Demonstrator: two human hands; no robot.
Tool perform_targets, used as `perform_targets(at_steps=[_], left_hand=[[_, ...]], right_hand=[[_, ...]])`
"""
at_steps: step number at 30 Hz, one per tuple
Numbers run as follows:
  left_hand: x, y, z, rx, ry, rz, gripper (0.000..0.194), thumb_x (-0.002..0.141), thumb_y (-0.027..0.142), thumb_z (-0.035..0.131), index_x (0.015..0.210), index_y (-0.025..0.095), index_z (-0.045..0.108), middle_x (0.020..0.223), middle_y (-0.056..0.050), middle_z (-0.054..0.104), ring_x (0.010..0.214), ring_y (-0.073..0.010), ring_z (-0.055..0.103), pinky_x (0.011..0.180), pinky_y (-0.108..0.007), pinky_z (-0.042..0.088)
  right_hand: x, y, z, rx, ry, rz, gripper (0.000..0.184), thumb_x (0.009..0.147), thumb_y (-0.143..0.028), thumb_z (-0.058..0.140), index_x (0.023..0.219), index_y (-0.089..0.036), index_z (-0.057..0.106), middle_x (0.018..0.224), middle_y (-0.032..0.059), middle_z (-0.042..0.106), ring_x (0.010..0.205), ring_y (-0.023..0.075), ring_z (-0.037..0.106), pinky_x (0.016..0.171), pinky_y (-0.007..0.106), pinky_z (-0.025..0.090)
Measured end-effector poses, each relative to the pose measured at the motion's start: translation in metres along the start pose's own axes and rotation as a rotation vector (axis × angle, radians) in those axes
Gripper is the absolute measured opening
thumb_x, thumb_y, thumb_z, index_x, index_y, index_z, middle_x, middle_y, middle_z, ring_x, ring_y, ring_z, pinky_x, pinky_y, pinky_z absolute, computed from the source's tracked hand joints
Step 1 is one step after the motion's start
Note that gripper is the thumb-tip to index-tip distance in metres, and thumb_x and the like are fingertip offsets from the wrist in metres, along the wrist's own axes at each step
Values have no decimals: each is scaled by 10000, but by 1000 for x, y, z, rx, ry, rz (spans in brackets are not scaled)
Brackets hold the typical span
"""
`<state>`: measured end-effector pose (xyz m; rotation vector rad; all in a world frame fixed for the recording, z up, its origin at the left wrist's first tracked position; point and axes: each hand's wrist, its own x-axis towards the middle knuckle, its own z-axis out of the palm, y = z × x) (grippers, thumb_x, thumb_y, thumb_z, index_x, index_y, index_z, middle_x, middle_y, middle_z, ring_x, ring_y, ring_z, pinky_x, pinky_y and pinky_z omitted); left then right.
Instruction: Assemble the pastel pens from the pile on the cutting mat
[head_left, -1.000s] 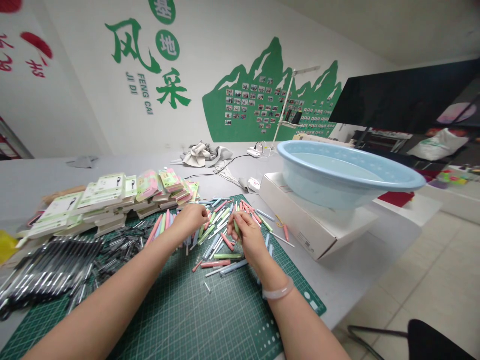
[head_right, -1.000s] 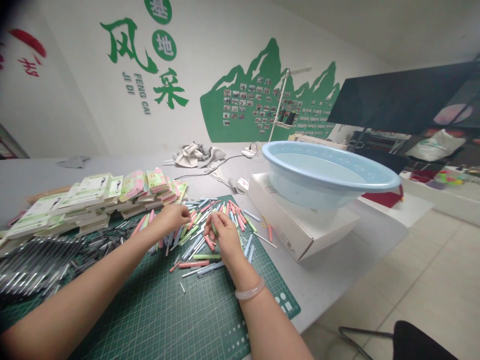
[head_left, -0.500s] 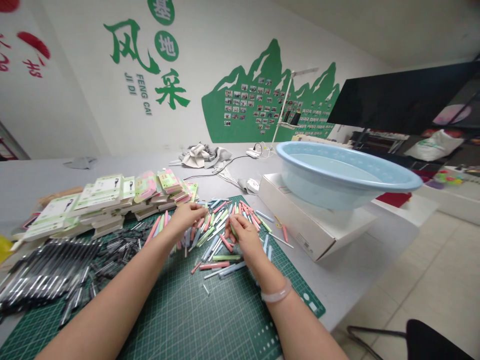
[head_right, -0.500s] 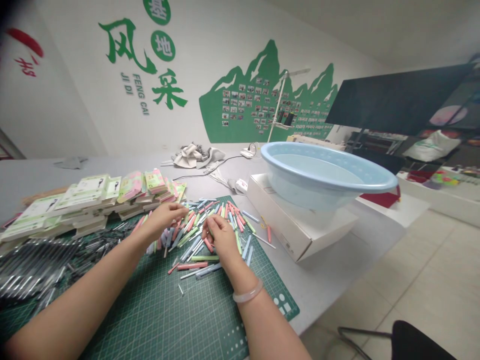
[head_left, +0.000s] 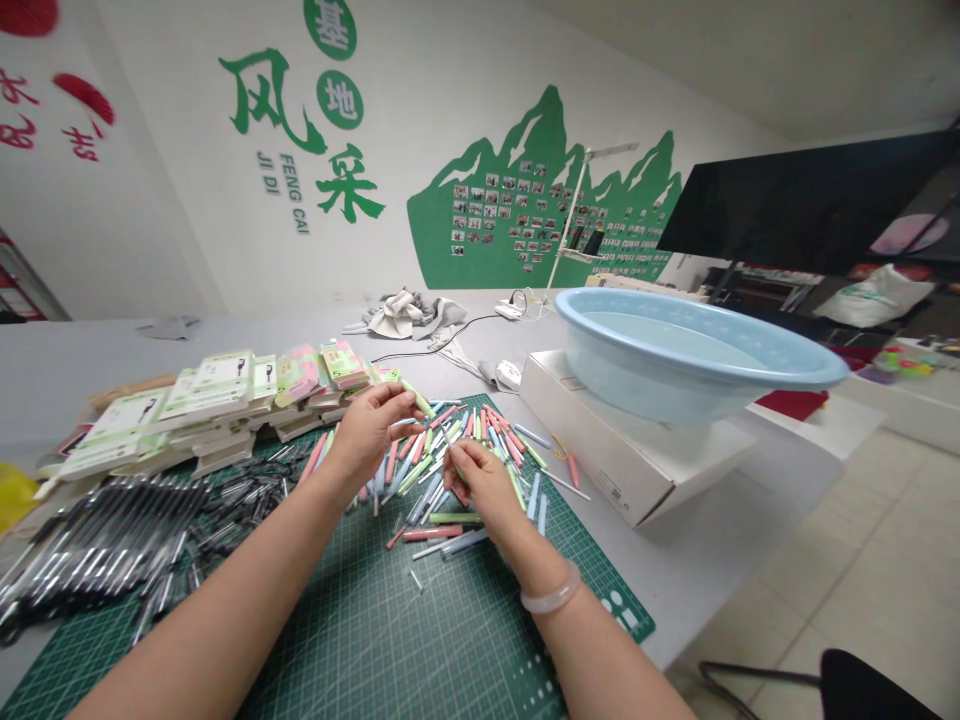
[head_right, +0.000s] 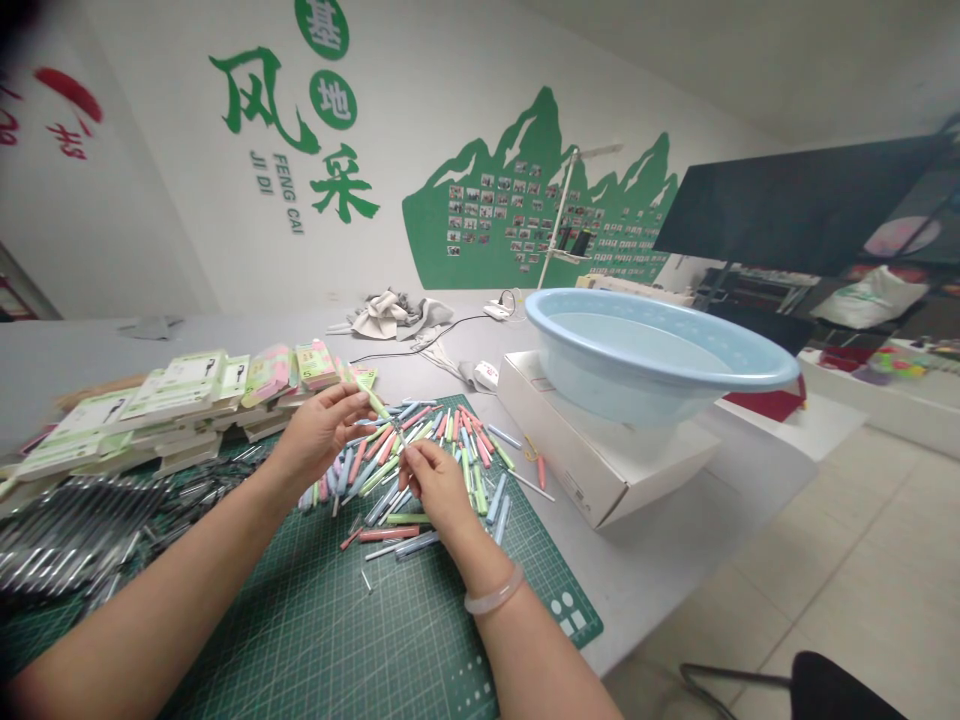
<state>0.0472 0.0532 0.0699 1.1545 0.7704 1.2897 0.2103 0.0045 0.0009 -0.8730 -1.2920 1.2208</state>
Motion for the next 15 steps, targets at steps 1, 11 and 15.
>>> perform_targets(at_steps=[1, 11, 15], left_hand=[[0, 0, 1, 8, -7, 3, 214, 703, 292, 704, 815, 142, 601, 719, -4, 606, 684, -121, 602, 592, -241, 538], [-15, -1, 19, 211, -65, 54, 225, 722, 334, 666, 801, 142, 580, 727, -15, 605, 690, -145, 593, 596, -290, 559], [-19, -5, 19, 243, -83, 58, 225, 712, 329, 673, 799, 150, 568, 704, -4, 601, 671, -144, 593, 589, -286, 560]], right_hand=[[0, 0, 0, 0, -1, 0, 309, 847, -486, 505, 739, -199, 543, 530, -44, 537, 385, 75, 352, 395, 208, 240], [1, 4, 0, -5, 4, -13, 307, 856, -477, 493, 755, -193, 553, 534, -43, 540, 386, 73, 350, 395, 208, 244], [0, 3, 0, -9, -6, -21, 309, 857, -479, 490, 758, -194, 554, 548, -40, 550, 385, 69, 345, 396, 209, 239]])
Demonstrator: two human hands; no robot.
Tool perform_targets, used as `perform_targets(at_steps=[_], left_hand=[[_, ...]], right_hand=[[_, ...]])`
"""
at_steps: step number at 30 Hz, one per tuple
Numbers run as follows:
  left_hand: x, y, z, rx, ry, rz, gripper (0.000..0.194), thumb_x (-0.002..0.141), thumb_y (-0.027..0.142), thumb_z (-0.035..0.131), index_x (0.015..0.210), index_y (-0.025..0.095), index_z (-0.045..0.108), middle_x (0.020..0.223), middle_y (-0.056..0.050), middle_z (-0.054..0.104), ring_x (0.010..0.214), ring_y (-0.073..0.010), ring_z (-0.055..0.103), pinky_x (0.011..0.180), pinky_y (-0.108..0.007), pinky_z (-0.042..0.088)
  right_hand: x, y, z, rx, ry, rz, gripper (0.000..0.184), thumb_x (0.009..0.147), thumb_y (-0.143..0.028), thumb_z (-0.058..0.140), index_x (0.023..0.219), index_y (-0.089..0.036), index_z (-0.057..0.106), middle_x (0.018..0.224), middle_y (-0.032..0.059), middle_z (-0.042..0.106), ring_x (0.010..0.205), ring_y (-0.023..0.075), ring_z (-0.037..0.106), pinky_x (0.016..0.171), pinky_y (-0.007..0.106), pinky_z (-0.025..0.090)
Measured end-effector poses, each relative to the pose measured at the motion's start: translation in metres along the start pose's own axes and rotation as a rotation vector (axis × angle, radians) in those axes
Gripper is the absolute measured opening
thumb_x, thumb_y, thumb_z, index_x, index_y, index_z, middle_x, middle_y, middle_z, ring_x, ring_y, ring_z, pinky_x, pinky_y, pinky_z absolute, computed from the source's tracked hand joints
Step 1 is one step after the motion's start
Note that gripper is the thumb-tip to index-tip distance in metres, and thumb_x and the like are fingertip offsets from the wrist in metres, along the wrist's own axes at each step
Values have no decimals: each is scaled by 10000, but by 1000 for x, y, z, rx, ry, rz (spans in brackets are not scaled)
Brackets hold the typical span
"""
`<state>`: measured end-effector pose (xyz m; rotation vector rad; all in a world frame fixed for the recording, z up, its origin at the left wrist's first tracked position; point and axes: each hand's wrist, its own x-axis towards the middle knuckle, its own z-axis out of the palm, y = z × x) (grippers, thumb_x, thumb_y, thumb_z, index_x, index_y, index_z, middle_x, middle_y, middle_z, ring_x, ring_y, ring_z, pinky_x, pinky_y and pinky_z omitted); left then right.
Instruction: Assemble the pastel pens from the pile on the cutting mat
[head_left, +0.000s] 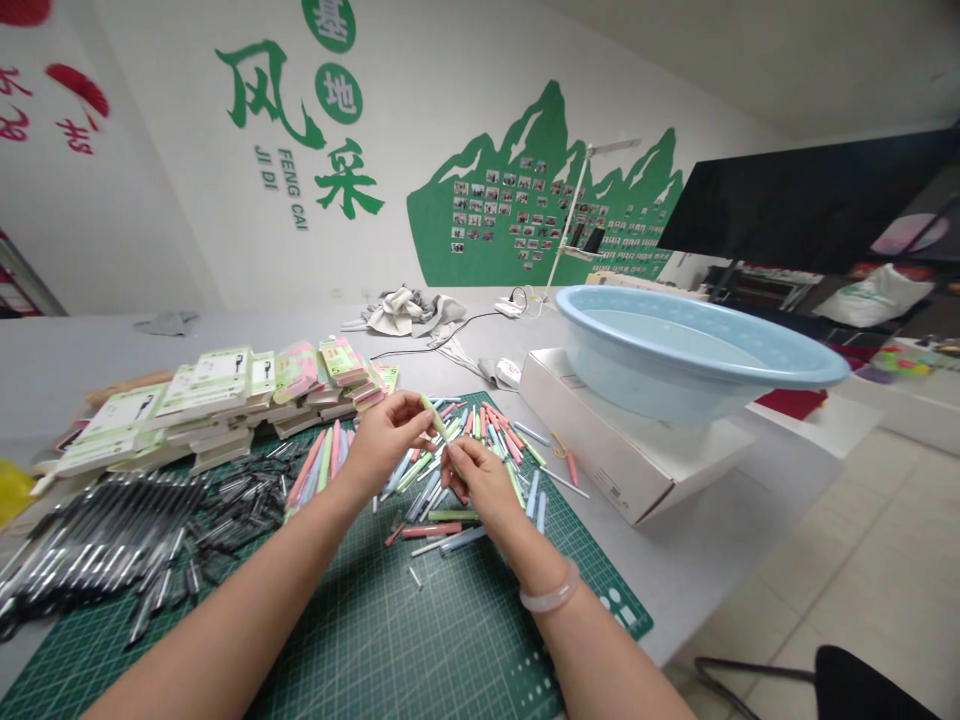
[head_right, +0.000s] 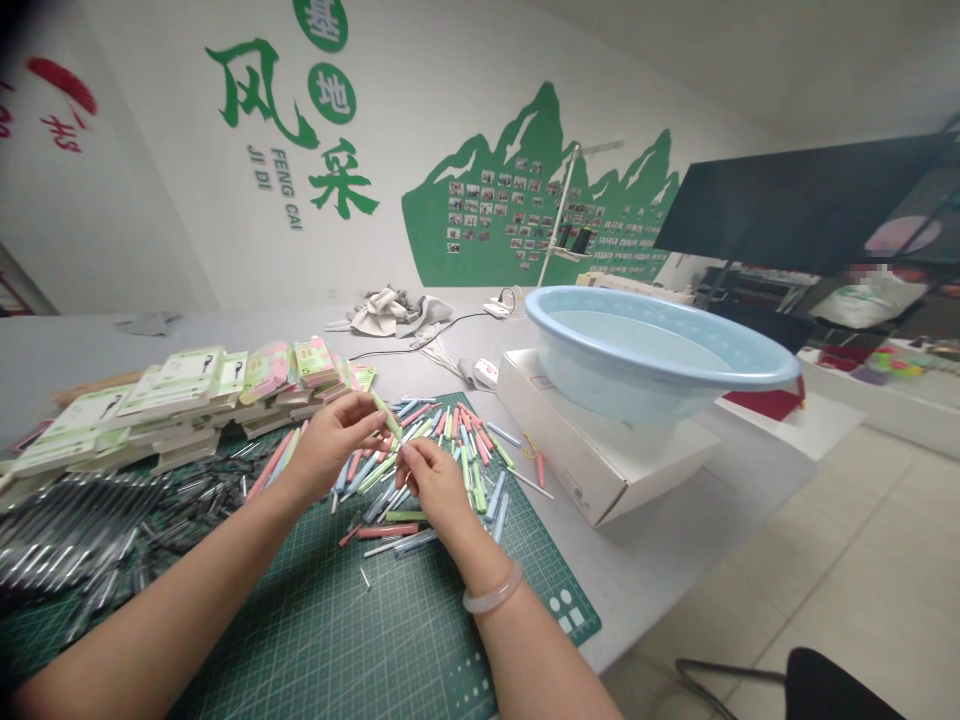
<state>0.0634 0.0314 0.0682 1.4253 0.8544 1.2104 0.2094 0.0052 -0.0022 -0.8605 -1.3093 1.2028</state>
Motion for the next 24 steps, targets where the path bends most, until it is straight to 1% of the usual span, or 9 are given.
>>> perform_targets(at_steps=[4, 6, 7, 10, 12, 15, 19, 22, 24], left_hand=[[-2, -8, 1, -14, -96, -16, 215, 719, 329, 665, 815, 161, 572, 714, -6, 612, 685, -147, 594, 603, -289, 560], [-4, -12, 2, -22, -111, -17, 202, 734, 336, 647, 811, 165, 573, 721, -9, 615, 687, -148, 593, 602, -285, 555], [-5, -13, 2, -25, -101, -15, 201, 737, 340, 642, 810, 166, 575, 725, -10, 616, 686, -148, 593, 599, -281, 550], [-7, -15, 1, -34, -55, -16, 215, 721, 346, 656, 816, 168, 583, 741, -13, 617, 688, -153, 593, 587, -269, 535], [-7, -14, 0, -32, -46, -14, 223, 714, 343, 664, 823, 167, 584, 747, -15, 616, 694, -158, 595, 581, -264, 526], [-8, -13, -1, -21, -57, 14, 209, 727, 330, 655, 833, 165, 581, 761, -20, 613, 716, -165, 598, 585, -262, 516], [-10, -12, -1, 2, -84, 42, 172, 752, 308, 631, 840, 167, 585, 776, -21, 613, 731, -166, 594, 624, -270, 505], [-13, -10, -3, -1, -114, 49, 170, 761, 315, 621, 838, 167, 589, 820, -37, 634, 736, -166, 594, 633, -264, 491], [-14, -9, -6, -16, -151, 50, 173, 771, 316, 611, 850, 162, 596, 852, -47, 643, 718, -156, 589, 641, -263, 483]], right_hand=[[0, -1, 1, 27, -1, 3, 291, 861, -475, 479, 792, -197, 534, 569, -36, 566, 387, 70, 355, 390, 207, 239], [0, -2, 3, 72, 5, 19, 252, 848, -460, 504, 846, -208, 505, 570, -44, 572, 385, 73, 363, 386, 201, 249], [0, -2, 3, 99, 16, 27, 241, 819, -441, 558, 867, -217, 485, 578, -53, 575, 388, 73, 372, 386, 196, 259], [-1, -3, 4, 131, 66, 27, 350, 660, -324, 741, 839, -226, 456, 630, -74, 572, 425, 69, 419, 404, 186, 300], [-2, -3, 5, 89, 100, 13, 334, 626, -280, 763, 772, -211, 471, 611, -75, 553, 443, 74, 446, 413, 190, 317], [-4, -4, 5, 20, 121, 16, 235, 686, -304, 717, 707, -189, 513, 533, -59, 544, 433, 88, 458, 417, 207, 326], [-6, -6, 6, 0, 108, 15, 196, 730, -333, 685, 702, -169, 581, 524, -29, 575, 441, 95, 464, 442, 220, 342], [-7, -8, 9, 85, 61, 26, 225, 765, -388, 646, 730, -168, 612, 603, -1, 624, 486, 103, 499, 478, 228, 365], [-8, -8, 12, 171, 1, 63, 274, 805, -432, 588, 763, -164, 626, 646, 16, 641, 505, 104, 508, 490, 229, 367]])
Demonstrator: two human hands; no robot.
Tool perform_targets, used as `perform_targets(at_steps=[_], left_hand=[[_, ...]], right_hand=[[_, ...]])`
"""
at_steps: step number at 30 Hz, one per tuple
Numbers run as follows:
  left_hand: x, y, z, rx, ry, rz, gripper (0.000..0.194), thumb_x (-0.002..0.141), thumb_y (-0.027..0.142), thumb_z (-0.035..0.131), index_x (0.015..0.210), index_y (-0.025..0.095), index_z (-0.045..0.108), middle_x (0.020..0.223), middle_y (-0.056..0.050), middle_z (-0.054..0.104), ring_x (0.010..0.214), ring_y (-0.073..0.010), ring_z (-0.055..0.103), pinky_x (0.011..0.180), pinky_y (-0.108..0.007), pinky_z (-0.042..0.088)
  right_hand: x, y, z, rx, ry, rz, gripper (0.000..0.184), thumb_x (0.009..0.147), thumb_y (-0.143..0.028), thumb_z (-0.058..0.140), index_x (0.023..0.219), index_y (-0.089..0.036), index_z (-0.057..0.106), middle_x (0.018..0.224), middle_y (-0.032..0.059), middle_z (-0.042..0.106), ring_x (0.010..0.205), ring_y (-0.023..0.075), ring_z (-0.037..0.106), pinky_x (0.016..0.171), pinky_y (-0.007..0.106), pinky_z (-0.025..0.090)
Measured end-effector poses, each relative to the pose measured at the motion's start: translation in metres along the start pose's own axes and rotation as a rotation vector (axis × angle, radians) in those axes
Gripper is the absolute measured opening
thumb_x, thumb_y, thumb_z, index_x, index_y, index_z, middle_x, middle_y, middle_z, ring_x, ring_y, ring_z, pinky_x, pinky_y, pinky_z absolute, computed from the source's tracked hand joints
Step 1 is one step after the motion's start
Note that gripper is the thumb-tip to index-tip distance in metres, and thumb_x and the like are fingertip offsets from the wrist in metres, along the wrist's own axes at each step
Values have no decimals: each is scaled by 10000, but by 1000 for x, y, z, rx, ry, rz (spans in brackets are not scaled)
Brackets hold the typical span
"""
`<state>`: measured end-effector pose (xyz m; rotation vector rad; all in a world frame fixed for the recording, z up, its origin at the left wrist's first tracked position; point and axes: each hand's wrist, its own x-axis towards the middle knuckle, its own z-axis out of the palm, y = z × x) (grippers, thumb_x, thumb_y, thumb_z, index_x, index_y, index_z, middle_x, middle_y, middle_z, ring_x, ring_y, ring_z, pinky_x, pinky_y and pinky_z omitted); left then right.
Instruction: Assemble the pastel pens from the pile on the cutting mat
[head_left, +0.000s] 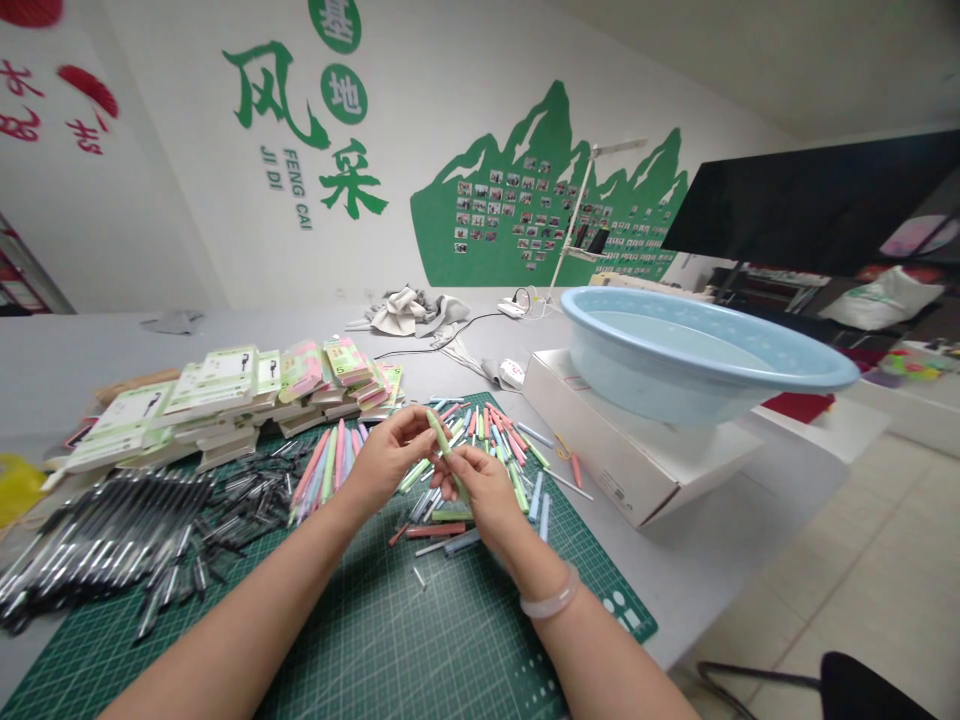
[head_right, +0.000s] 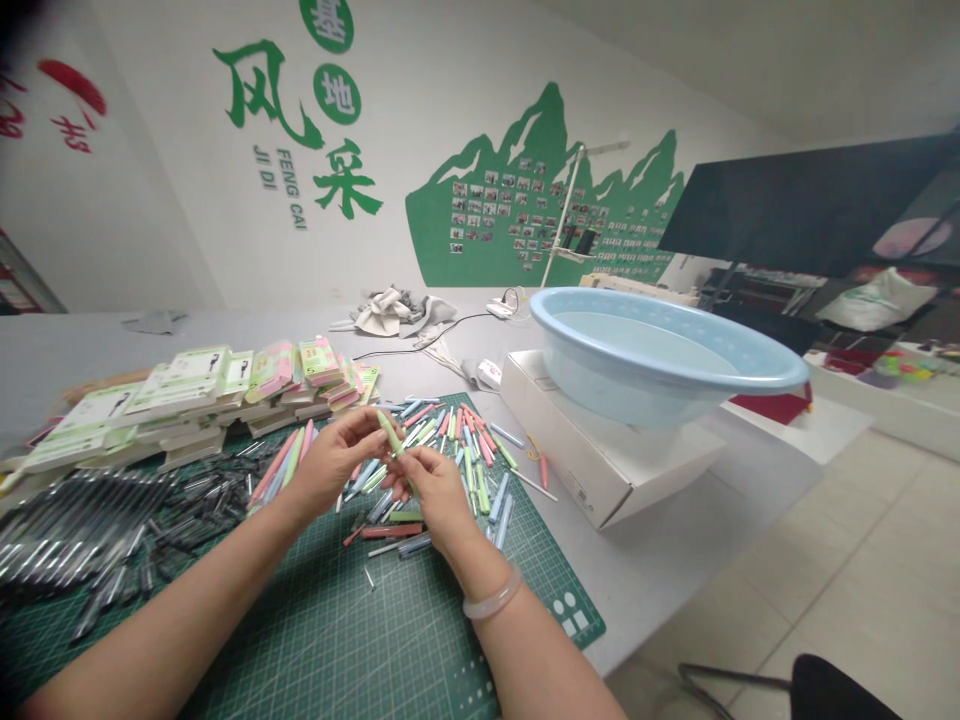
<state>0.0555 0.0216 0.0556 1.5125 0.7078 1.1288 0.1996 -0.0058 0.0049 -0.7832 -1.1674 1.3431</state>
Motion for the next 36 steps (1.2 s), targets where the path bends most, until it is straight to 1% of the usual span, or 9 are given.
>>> perform_targets(at_steps=[4, 9, 16, 19, 22, 24, 28, 33, 36], left_hand=[[0, -3, -2, -47, -47, -18, 191, 790, 294, 594, 936, 170, 603, 930, -53, 640, 683, -134, 575, 651, -261, 469], [5, -13, 4, -98, 158, -5, 315, 652, 227, 739, 912, 190, 565, 807, -3, 634, 758, -146, 593, 693, -239, 450], [3, -9, 8, -213, 42, -65, 457, 704, 256, 705, 1129, 216, 540, 1084, -91, 645, 1033, -221, 579, 825, -305, 453], [3, -9, 10, -160, 127, -57, 393, 661, 233, 743, 1019, 190, 587, 949, -65, 672, 906, -194, 613, 745, -263, 463], [3, -9, 12, -264, 32, -135, 437, 730, 290, 680, 1137, 206, 543, 963, -86, 675, 771, -190, 628, 612, -266, 468], [3, -9, 13, -296, -4, -125, 500, 738, 276, 675, 1208, 234, 509, 1072, -95, 649, 828, -192, 626, 640, -272, 475], [5, -13, 12, -238, 181, -46, 355, 640, 195, 764, 964, 178, 621, 919, -46, 676, 850, -159, 618, 745, -237, 447], [4, -12, 10, -440, 18, -162, 392, 723, 251, 703, 1094, 191, 588, 1001, -101, 678, 863, -200, 627, 733, -301, 472], [4, -12, 12, -370, 84, -109, 351, 691, 206, 730, 1028, 189, 634, 946, -64, 677, 828, -168, 617, 710, -256, 471]], right_hand=[[0, 3, 3, 75, -48, 42, 290, 828, -432, 564, 786, -154, 639, 635, 13, 621, 513, 96, 495, 505, 224, 361], [0, 4, 3, 76, -24, 4, 245, 823, -404, 585, 778, -167, 629, 637, 2, 610, 534, 95, 492, 521, 219, 356], [0, 1, 3, 105, -17, 10, 254, 831, -413, 578, 784, -168, 624, 648, 6, 598, 537, 93, 480, 526, 221, 346], [0, 1, 3, 111, -17, 24, 257, 823, -417, 585, 782, -168, 629, 640, 5, 598, 532, 94, 480, 519, 221, 342], [0, 2, 3, 142, -14, 30, 257, 828, -410, 580, 798, -161, 634, 639, 6, 601, 528, 90, 482, 511, 215, 336], [1, 2, 3, 149, -6, 28, 258, 825, -409, 586, 790, -157, 630, 645, 8, 606, 531, 89, 485, 515, 213, 339], [0, 2, 3, 159, -8, 40, 254, 809, -402, 611, 785, -149, 629, 644, 5, 609, 530, 81, 492, 514, 200, 341], [0, 2, 4, 251, -32, 71, 254, 832, -386, 587, 806, -138, 632, 650, 16, 616, 516, 69, 488, 506, 186, 337], [0, 3, 3, 219, -17, 45, 250, 836, -371, 589, 793, -129, 634, 648, 23, 619, 517, 68, 482, 505, 183, 338]])
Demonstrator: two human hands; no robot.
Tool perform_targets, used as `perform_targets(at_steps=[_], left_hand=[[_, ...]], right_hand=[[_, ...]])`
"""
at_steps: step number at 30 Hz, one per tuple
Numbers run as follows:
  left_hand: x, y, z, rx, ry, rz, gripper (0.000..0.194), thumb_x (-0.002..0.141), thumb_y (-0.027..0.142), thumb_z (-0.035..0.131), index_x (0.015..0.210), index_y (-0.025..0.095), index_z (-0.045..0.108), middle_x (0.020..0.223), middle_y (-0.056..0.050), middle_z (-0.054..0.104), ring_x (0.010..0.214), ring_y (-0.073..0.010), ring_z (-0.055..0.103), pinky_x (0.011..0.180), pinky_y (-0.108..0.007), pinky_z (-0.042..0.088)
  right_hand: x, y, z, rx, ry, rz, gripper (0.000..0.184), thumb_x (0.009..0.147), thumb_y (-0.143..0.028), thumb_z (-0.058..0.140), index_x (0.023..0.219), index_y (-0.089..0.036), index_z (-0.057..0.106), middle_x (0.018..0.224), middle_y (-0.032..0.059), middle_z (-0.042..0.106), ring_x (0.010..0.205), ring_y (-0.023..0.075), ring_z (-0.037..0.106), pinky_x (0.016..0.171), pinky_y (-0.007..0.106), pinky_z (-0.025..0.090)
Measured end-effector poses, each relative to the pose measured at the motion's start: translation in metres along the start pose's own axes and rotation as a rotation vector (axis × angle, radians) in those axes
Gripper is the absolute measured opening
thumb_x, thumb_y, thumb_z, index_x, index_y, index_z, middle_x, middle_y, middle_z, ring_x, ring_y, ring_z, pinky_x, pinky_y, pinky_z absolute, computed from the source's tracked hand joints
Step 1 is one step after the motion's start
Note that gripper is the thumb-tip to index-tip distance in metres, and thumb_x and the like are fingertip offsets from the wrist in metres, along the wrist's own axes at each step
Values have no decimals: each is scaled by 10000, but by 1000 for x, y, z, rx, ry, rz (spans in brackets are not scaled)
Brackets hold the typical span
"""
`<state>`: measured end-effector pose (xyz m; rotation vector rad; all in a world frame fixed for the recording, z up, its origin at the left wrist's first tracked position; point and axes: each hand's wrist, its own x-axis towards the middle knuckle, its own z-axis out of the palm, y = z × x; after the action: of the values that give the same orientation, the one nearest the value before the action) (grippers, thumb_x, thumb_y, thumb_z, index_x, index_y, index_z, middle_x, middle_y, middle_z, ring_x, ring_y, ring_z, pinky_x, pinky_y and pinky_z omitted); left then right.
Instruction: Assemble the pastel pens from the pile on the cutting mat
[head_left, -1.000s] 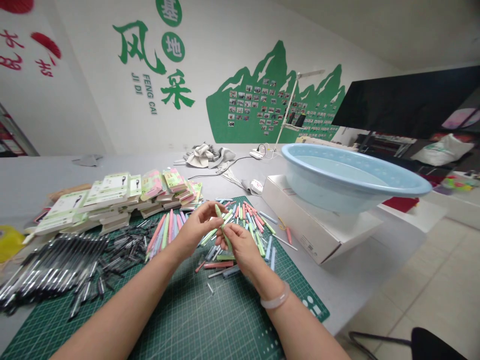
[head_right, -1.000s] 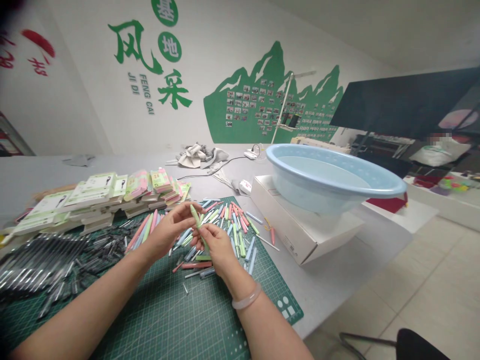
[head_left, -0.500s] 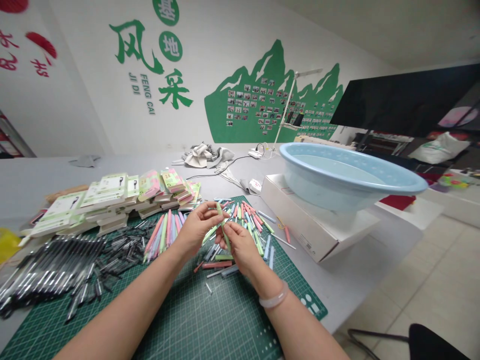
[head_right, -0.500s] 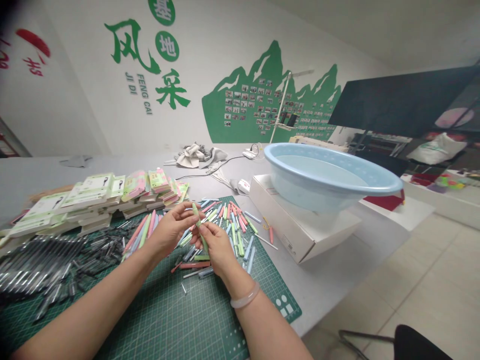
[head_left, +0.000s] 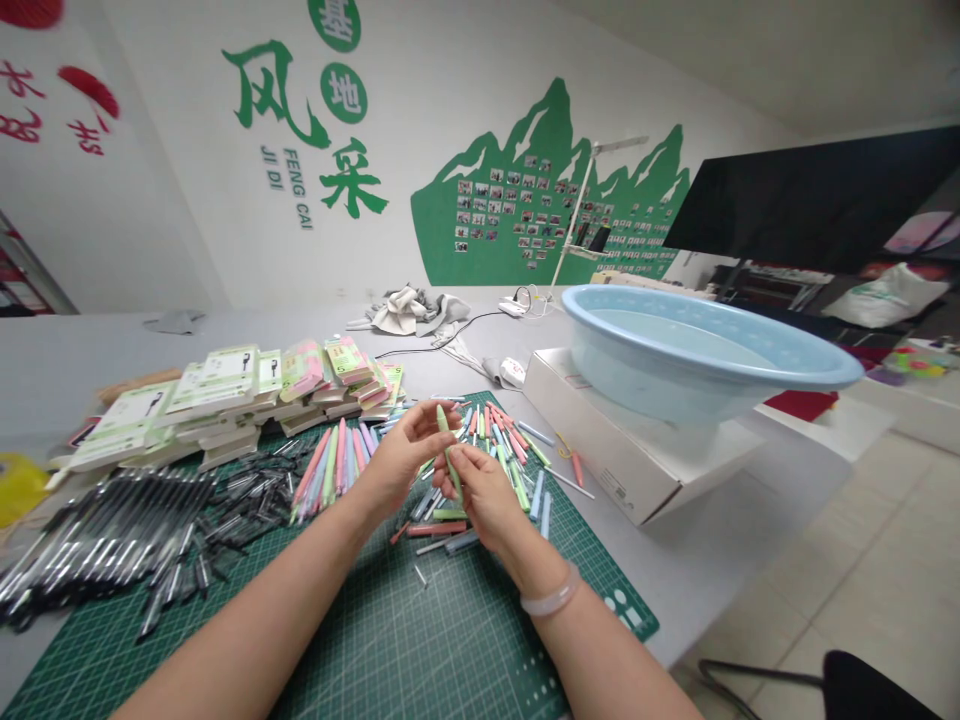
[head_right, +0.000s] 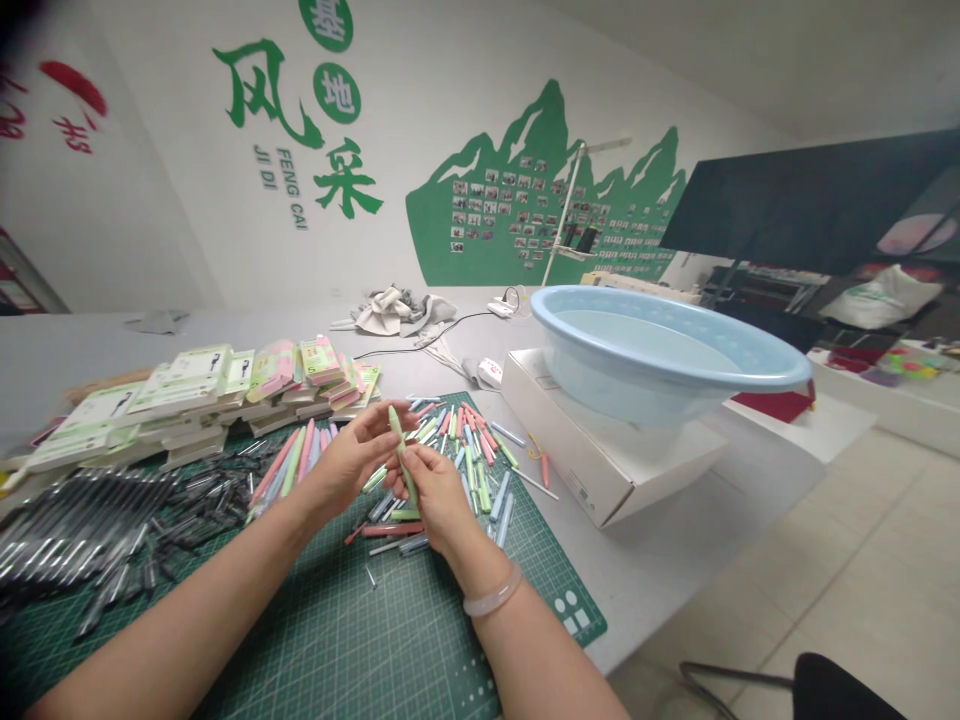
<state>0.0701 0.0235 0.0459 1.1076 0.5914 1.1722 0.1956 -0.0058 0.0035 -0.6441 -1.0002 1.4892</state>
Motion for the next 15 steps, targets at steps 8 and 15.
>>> perform_targets(at_steps=[8, 15], left_hand=[[4, -4, -11, -54, -2, -106, 242, 693, 218, 731, 911, 122, 690, 827, -84, 699, 705, -153, 630, 663, -245, 484], [1, -5, -7, -17, 24, -43, 201, 735, 214, 698, 909, 114, 690, 814, -85, 704, 793, -160, 635, 756, -239, 472]], right_hand=[[-7, -7, 6, 269, -180, 205, 259, 856, -360, 554, 834, -110, 618, 607, -7, 553, 420, 27, 346, 436, 164, 288], [-5, -5, 3, 138, -8, 56, 163, 713, -207, 725, 754, -140, 582, 583, -22, 574, 475, 77, 532, 455, 170, 376]])
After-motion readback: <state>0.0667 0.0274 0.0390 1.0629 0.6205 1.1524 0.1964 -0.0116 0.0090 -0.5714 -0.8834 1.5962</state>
